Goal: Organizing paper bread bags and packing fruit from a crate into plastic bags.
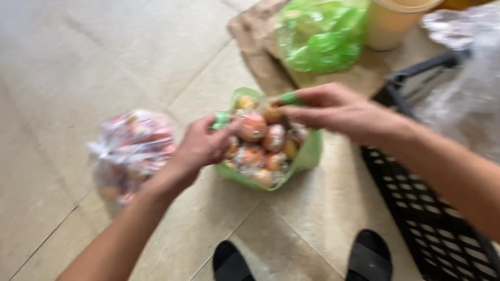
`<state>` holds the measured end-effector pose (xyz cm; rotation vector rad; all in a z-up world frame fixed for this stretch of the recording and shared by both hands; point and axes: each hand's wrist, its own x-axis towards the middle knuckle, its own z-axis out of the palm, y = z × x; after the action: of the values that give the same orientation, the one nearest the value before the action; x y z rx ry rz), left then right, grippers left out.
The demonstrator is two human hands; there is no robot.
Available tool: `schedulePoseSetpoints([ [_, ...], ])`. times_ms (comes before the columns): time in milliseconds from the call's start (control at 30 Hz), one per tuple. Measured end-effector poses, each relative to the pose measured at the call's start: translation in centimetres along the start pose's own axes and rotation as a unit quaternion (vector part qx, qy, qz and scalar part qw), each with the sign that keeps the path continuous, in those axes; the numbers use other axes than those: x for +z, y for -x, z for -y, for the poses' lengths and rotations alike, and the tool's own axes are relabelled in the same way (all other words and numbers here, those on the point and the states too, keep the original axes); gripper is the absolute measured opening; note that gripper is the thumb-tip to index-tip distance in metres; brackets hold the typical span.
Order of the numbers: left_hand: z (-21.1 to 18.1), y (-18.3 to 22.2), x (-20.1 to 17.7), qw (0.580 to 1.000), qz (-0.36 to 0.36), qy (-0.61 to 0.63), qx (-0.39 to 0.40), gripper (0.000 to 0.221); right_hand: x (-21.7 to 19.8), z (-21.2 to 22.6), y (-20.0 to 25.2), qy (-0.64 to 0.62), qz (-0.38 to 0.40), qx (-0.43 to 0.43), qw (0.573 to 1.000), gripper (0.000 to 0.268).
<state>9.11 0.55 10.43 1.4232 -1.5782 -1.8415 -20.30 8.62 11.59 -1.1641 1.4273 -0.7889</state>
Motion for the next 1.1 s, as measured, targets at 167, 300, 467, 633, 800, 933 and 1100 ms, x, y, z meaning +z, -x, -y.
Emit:
schedulePoseSetpoints([
  [167, 0.5, -0.2, -1.1, 0.995, -0.051, -0.087, -0.006, 0.036, -2.9, -2.0, -0.9, 0.000, -0.068, 0.112, 0.991, 0.056],
  [300, 0.6, -0.2, -1.2, 0.999, -0.049, -0.006, -0.001, 0.053, -3.7, -5.1, -2.2, 0.039, -0.034, 0.142, 0.988, 0.060],
  [467, 0.7, -0.8, -1.9, 0.996, -0.040, -0.082, -0.013, 0.034, -3.7, -4.1, -1.1, 0.029, -0.084, 0.108, 0.990, 0.050],
  [633, -1.7, -2.0, 0.7, 0.964, -0.113, -0.218, 0.099, 0.023, 1.9, 3.2, 2.6, 0.111, -0.104, 0.109, 0.982, 0.044],
  [800, -4.8, -3.5, 2.1, 0.901, -0.172, -0.273, 0.290, 0.030, 4.7, 5.0, 3.3, 0.188, -0.023, 0.042, 0.981, 0.045],
  [933, -8.3, -3.5, 4.4, 0.905, -0.118, -0.240, 0.332, 0.020, 6.6, 5.8, 3.4, 0.089, 0.039, -0.062, 0.993, 0.038],
  [1100, -8.3, -4.7, 4.2, 0.938, -0.018, -0.212, 0.273, 0.021, 7.7, 4.5, 1.9, -0.059, 0.086, -0.159, 0.982, 0.031],
])
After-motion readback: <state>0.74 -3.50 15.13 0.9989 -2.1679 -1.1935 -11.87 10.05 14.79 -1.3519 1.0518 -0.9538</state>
